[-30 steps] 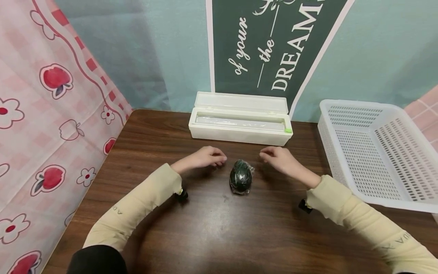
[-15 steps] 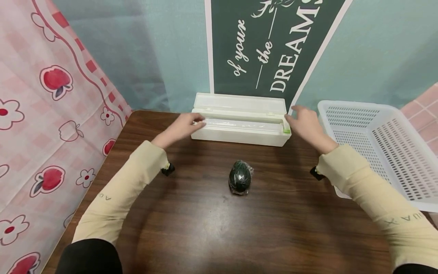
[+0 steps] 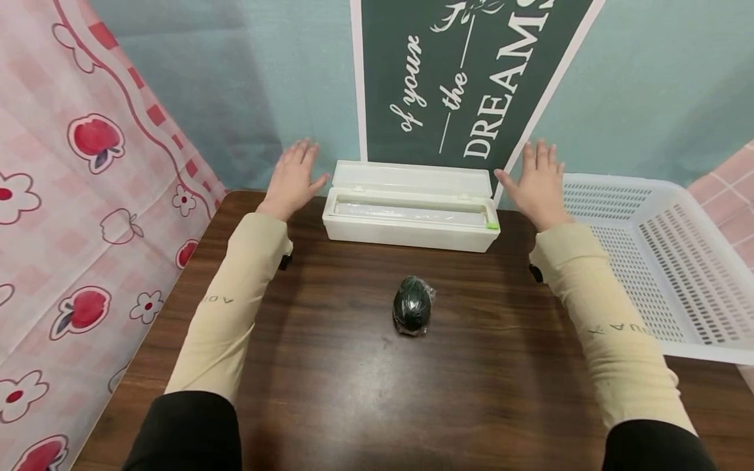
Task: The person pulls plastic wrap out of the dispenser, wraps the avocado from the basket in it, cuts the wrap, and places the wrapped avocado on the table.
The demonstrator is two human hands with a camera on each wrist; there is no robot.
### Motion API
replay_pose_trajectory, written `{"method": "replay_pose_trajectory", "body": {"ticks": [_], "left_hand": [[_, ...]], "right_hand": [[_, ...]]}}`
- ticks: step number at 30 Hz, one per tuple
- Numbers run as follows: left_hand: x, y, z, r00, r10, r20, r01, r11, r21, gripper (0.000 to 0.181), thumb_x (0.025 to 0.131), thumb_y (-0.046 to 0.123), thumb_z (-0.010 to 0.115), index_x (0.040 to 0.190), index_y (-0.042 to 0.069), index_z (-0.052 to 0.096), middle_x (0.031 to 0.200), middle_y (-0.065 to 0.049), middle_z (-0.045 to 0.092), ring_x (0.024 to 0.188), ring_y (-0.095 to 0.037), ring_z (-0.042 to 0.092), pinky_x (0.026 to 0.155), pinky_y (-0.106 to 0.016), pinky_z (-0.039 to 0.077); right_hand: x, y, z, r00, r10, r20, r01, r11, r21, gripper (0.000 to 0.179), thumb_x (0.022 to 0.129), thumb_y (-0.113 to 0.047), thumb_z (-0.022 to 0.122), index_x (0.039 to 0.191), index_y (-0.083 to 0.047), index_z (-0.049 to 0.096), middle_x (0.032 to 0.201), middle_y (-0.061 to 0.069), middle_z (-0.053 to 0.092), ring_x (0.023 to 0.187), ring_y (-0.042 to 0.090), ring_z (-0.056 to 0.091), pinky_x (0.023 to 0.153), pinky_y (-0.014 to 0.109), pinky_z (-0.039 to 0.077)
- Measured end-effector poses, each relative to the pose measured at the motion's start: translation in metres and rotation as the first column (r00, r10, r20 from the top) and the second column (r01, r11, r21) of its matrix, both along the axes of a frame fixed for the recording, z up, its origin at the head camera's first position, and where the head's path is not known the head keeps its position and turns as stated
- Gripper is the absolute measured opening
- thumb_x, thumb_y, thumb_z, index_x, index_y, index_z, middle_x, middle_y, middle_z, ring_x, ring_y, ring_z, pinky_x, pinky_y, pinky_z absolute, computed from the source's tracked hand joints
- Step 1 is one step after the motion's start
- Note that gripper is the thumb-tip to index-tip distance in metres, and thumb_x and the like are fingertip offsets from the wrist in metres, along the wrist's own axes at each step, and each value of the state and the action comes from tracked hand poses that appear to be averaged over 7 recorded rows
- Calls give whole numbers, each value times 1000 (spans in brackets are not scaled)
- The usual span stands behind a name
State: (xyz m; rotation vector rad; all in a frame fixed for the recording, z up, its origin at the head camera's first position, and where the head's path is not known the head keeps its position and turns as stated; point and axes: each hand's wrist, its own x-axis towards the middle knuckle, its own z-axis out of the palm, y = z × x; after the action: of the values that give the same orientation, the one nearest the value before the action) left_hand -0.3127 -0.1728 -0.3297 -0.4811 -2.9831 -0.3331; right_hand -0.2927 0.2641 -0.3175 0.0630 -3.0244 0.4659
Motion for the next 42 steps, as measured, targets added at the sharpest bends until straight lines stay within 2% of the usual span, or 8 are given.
{"method": "replay_pose_trajectory", "body": {"ticks": [2, 5, 10, 19, 30, 37, 42], "left_hand": [[-3, -3, -5, 998, 52, 43, -51, 999, -14, 71, 95, 47, 39, 149, 10, 11, 154, -13, 3, 140, -31, -3, 113, -46, -2], [-4, -5, -15, 989, 116, 89, -113, 993, -34, 75, 94, 56, 34, 150, 19, 1, 154, -8, -11, 138, -30, -16, 110, -51, -10], [-4, -8, -26, 980, 160, 115, -156, 987, -45, 79, 91, 63, 32, 149, 21, -2, 152, -9, -15, 136, -33, -20, 108, -56, -11], [-6, -11, -25, 979, 165, 118, -161, 986, -41, 81, 89, 66, 29, 149, 22, -4, 152, -9, -15, 135, -33, -22, 107, -55, -12], [-6, -11, -25, 982, 147, 120, -141, 989, -52, 80, 91, 63, 31, 149, 21, -2, 153, -10, -13, 135, -34, -20, 108, -56, -12], [-9, -9, -26, 983, 139, 123, -137, 990, -28, 80, 91, 61, 37, 149, 21, 0, 153, -10, -11, 136, -35, -18, 108, -54, -12], [-11, -6, -26, 984, 130, 124, -127, 991, -31, 80, 90, 62, 36, 149, 22, -1, 153, -10, -11, 136, -34, -19, 108, -53, -12]], "right_hand": [[-2, 2, -5, 999, -19, 36, 19, 1000, 6, 85, 92, -59, 29, 147, -2, -2, 150, 22, -14, 135, 37, -19, 106, 60, -7], [-3, 3, -13, 994, -50, 94, 49, 999, 12, 88, 90, -65, 26, 147, -5, -7, 149, 20, -20, 133, 37, -25, 104, 63, -11], [-2, 3, -20, 989, -76, 125, 76, 997, 9, 91, 88, -68, 24, 146, -6, -9, 148, 20, -24, 131, 37, -29, 102, 64, -13], [-3, 3, -16, 989, -85, 121, 84, 996, 8, 90, 88, -68, 24, 146, -7, -10, 148, 20, -24, 131, 38, -28, 102, 64, -13], [-3, 7, -15, 985, -106, 134, 104, 994, 23, 91, 88, -69, 20, 146, -7, -11, 147, 21, -23, 132, 39, -25, 103, 63, -12], [-3, 7, -16, 986, -107, 131, 106, 994, 11, 93, 87, -71, 19, 146, -7, -11, 147, 21, -23, 132, 39, -25, 104, 63, -12], [-3, 8, -14, 985, -109, 131, 109, 994, 11, 93, 86, -72, 18, 146, -6, -10, 147, 22, -23, 132, 40, -24, 104, 63, -12]]}}
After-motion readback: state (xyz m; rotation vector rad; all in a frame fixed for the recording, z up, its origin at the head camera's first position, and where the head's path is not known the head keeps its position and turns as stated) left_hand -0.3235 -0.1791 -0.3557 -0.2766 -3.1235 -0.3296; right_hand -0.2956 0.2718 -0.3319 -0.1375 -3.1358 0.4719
